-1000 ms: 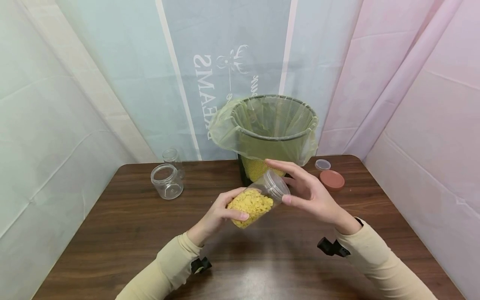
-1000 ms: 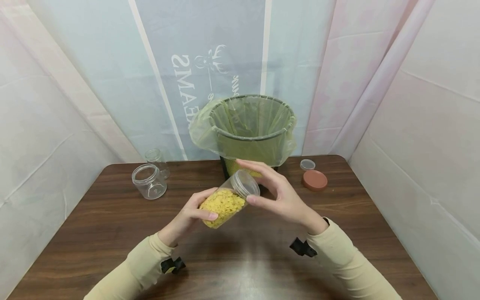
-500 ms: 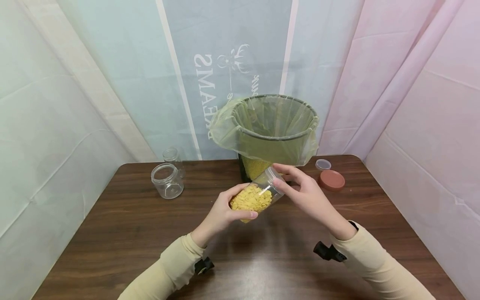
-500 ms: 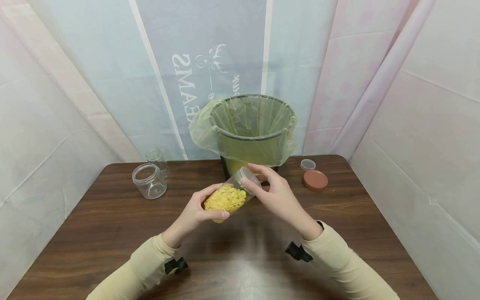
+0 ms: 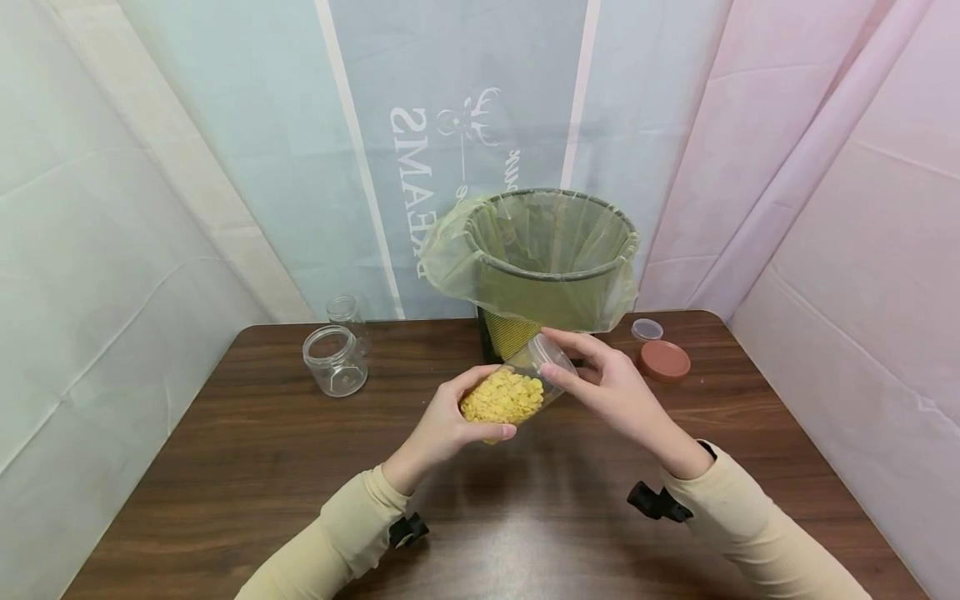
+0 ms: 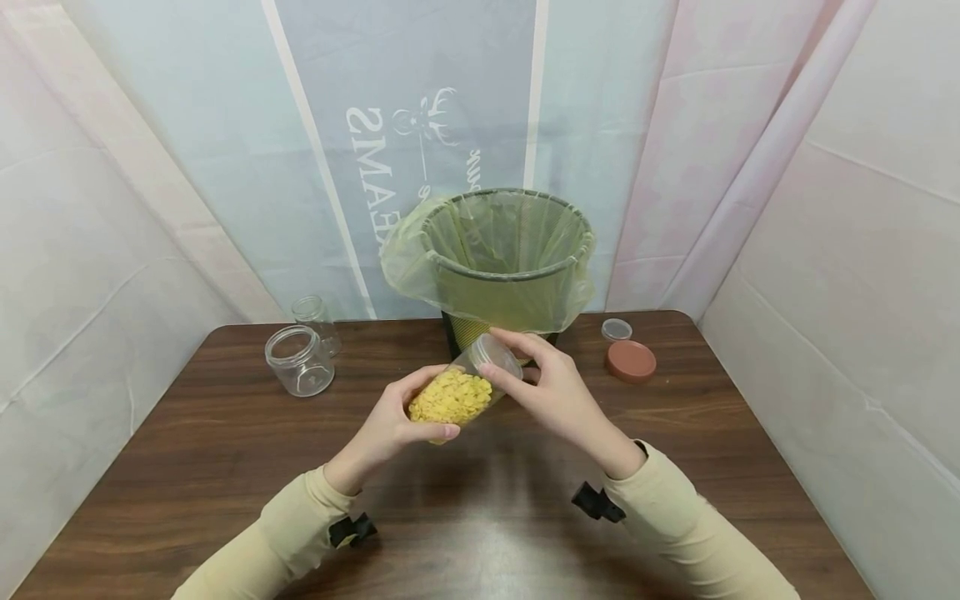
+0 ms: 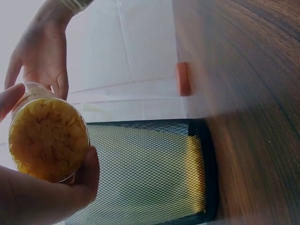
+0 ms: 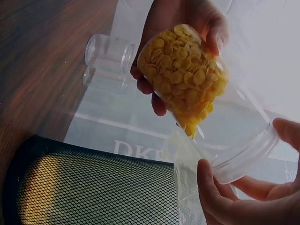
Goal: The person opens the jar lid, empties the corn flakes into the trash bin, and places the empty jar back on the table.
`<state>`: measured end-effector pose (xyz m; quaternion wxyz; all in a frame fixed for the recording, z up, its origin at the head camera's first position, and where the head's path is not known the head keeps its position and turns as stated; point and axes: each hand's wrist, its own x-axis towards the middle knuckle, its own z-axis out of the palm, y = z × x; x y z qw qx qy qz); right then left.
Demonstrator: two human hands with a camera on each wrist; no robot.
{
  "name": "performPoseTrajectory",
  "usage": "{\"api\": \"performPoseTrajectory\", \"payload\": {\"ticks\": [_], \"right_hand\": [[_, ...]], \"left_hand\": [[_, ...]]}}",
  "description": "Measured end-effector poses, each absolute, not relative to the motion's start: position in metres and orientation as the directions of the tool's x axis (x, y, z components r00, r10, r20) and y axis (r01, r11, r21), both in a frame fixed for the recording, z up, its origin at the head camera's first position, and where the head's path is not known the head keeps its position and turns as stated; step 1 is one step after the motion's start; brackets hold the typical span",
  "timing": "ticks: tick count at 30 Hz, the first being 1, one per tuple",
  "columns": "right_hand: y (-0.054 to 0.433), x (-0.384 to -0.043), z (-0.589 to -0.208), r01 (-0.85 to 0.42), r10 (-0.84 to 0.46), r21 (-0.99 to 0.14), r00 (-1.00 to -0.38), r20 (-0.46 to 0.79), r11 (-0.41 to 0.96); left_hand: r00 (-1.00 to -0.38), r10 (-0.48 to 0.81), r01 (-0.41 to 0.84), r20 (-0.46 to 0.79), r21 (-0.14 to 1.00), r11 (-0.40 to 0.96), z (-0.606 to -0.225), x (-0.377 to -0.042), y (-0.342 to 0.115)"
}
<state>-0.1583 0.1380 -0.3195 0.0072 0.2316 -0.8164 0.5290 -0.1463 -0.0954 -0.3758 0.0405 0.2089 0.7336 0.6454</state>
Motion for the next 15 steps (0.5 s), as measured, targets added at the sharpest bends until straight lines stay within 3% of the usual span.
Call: {"api": "performPoseTrajectory", "payload": {"ticks": [15], "right_hand": [[0.1399, -0.1541, -0.3100, -0.456, -0.444, -0.861, -0.834, 0.327, 0.223]], "left_hand": [[-0.870, 0.426, 0.238, 0.248, 0.968, -0.078, -0.3784, -0.1484, -0.0885]]}}
